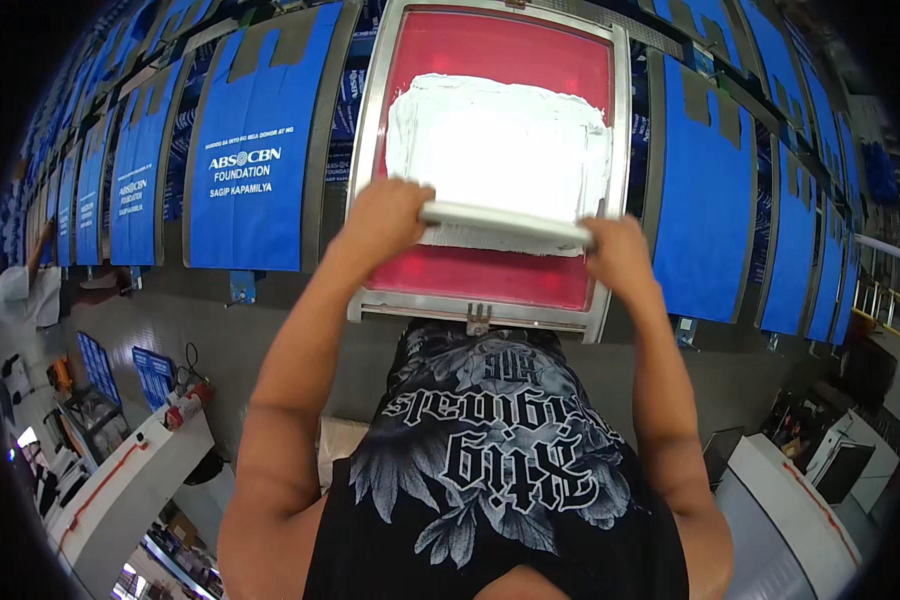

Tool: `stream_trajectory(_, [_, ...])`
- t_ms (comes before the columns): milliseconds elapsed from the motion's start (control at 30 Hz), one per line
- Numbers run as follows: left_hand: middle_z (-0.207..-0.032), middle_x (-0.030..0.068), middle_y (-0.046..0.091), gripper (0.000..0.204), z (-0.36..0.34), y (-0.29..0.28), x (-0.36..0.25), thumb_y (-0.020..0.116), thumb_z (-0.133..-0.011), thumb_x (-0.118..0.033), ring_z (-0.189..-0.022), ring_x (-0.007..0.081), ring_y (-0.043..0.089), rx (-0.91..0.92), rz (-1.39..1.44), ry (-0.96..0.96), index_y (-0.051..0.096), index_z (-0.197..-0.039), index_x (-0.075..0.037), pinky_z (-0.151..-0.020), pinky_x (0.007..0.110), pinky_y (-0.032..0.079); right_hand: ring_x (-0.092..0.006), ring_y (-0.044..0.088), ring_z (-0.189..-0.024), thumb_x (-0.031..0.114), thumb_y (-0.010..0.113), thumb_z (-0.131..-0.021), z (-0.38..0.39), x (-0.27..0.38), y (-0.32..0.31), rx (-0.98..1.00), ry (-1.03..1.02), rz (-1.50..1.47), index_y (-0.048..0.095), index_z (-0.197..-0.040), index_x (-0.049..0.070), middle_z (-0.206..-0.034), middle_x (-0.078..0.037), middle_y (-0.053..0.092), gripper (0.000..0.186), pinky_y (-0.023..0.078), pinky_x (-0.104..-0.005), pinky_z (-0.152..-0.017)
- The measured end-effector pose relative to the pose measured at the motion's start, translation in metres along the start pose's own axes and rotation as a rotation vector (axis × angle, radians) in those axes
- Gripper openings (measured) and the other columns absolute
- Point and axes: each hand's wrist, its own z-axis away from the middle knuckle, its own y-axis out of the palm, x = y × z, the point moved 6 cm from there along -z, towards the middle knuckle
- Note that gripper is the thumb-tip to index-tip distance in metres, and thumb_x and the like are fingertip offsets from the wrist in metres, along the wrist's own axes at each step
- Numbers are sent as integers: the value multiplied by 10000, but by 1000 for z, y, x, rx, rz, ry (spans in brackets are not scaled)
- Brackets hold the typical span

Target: Manually applying white ink to a blue garment using a screen printing frame and squeegee.

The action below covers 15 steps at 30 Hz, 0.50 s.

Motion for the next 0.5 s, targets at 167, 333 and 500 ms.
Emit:
stream_trajectory(167, [-863, 118, 609, 264, -87, -11, 41, 634, -664, -83, -864, 302, 568, -432, -74, 86, 586, -923, -57, -785, 405, 455, -295, 591, -899, 20, 534, -707, -97, -30, -28, -450, -136, 268, 583, -961, 83, -889, -98, 631, 266, 367, -511, -913])
stream_trajectory(333, [-866, 104, 572, 391, -47, 34, 41, 694, -580, -72, -866, 299, 536, -319, -43, 83, 572, -951, -61, -786, 410, 425, -267, 552, -965, 15, 545, -714, -71, -24, 28, -220, -95, 299, 531, -1083, 85, -951, -78, 592, 376, 308, -538, -984])
stream_trajectory(500, [-850, 88, 569, 422, 67, 31, -14, 691, -499, -28, -841, 276, 536, -176, 58, -28, 583, -904, -65, -762, 405, 413, -287, 568, -897, -59, 562, -568, 47, 12, 22, -161, -120, 3, 603, -989, 74, -894, -98, 621, 443, 270, -560, -1018])
